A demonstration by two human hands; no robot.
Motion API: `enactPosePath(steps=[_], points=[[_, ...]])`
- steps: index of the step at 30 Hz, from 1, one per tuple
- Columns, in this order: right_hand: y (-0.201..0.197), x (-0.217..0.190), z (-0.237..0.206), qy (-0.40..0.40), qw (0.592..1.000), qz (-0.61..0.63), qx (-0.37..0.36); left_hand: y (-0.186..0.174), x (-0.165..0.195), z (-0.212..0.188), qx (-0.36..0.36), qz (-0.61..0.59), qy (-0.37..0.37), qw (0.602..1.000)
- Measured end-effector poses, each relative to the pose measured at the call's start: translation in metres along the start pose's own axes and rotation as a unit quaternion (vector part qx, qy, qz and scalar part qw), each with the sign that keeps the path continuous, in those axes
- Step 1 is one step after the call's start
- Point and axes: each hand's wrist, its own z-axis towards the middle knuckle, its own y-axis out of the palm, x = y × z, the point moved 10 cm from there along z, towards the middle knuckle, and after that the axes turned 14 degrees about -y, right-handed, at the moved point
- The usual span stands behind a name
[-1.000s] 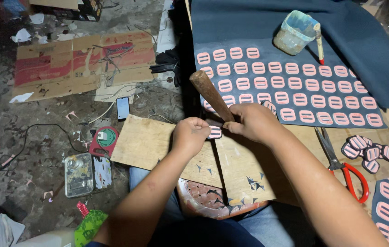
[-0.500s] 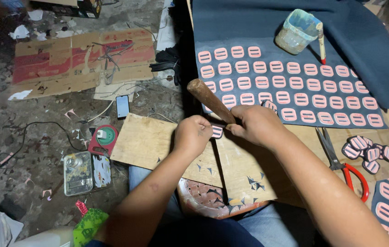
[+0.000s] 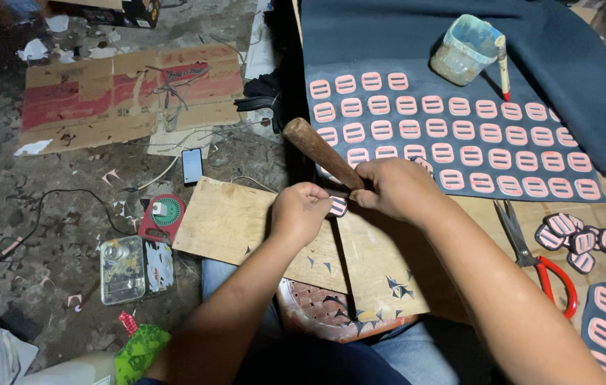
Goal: The person repeatedly picks up small rectangular fabric pieces with a pink pattern, places them on a wooden block, and uses a curved metal tool to press and shape the edges. The shaped pieces are set aside on the table. The process is repeated for multiple pieces.
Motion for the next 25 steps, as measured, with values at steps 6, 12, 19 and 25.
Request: enactPosePath(steps=[6, 12, 19, 25], points=[[-0.007, 0.003, -0.003, -0.012, 0.999, 0.035, 0.036, -0.005, 0.012, -0.006, 0.014, 0.063, 0.029, 0.997], [-0.005, 0.012, -0.007, 0.032, 0.997, 0.056, 0.051, -0.004, 0.021, -0.015, 0.009, 0.084, 0.030, 0.996], [-0.002, 0.006, -0.011, 0.010, 0.999, 0.012, 0.031, -0.006, 0.028, -0.021, 0.033, 0.064, 0.068, 0.995], [-0.014, 0.003, -0.024, -0.012, 0.999, -0.012, 0.036, -0.003, 0.004, -0.005, 0.011, 0.042, 0.058, 0.997]])
